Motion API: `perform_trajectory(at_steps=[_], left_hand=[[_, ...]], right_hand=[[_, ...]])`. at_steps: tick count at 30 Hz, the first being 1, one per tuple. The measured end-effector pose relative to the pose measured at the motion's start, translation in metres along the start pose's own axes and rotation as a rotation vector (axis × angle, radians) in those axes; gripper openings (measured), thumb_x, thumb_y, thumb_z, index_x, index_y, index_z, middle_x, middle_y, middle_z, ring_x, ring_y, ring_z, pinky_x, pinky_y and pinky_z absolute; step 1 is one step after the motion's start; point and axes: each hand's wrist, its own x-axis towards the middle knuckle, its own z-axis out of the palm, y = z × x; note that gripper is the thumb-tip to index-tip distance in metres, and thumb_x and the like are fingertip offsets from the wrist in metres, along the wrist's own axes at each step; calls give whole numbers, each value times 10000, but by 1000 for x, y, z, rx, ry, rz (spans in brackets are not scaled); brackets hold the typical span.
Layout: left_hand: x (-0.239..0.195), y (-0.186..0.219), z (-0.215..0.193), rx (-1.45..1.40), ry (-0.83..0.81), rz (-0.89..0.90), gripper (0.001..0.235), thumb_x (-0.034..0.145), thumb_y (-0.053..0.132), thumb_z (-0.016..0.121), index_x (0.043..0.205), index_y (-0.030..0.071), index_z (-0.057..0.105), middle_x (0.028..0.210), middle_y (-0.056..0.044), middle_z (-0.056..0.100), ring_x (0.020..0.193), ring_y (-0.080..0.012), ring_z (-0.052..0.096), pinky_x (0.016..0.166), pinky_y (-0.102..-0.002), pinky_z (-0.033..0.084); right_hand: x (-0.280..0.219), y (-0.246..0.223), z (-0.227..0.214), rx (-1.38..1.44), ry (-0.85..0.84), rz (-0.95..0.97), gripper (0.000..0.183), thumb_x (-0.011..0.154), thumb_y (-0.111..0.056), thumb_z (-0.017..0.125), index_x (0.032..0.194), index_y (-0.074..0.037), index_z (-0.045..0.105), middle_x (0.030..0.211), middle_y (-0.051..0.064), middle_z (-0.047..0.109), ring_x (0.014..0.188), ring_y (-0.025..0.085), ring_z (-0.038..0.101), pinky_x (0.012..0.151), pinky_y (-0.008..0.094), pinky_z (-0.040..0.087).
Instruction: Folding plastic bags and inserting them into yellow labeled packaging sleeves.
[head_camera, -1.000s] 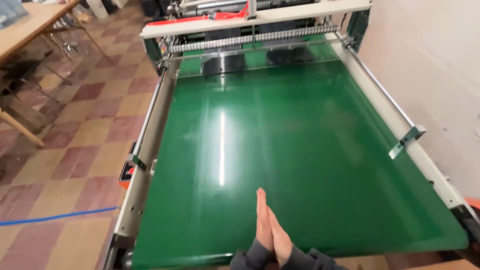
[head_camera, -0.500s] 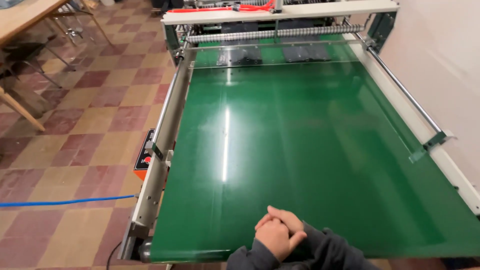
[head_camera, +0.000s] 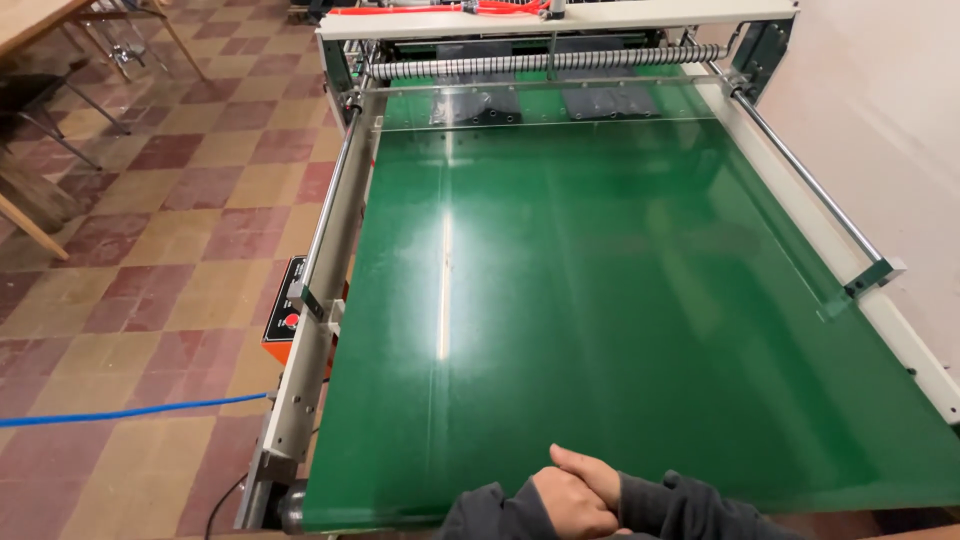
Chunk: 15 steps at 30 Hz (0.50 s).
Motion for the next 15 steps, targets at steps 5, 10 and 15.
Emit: perform_trajectory(at_steps=[5,10,15], left_hand=[[22,14,-25,-15,486,-85,435,996,250,731,625,45,629,651,-46,673,629,-292,660,647,-344,540],[19,10,-22,-11,576,-204,306,864,27,652,569,86,594,607,-35,654,555,-242,633,507,-303,451],[18,8,-24,-63,584,-193,349,902,17,625,559,79,593,599,-38,652,529,-236,613,491,-304,444]], right_hand=[[20,-3,-6,72,66,-67,777,1001,-535,421,982,189,703,901,229,709,785,240,603,860,326,494],[79,28,-49,510,-221,-170,695,1072,-536,361,495,-155,423,484,21,460,477,166,389,548,229,425],[132,88,-105,-350,228,-973,708,991,-127,553,1590,27,207,1202,127,684,956,134,672,935,221,539]])
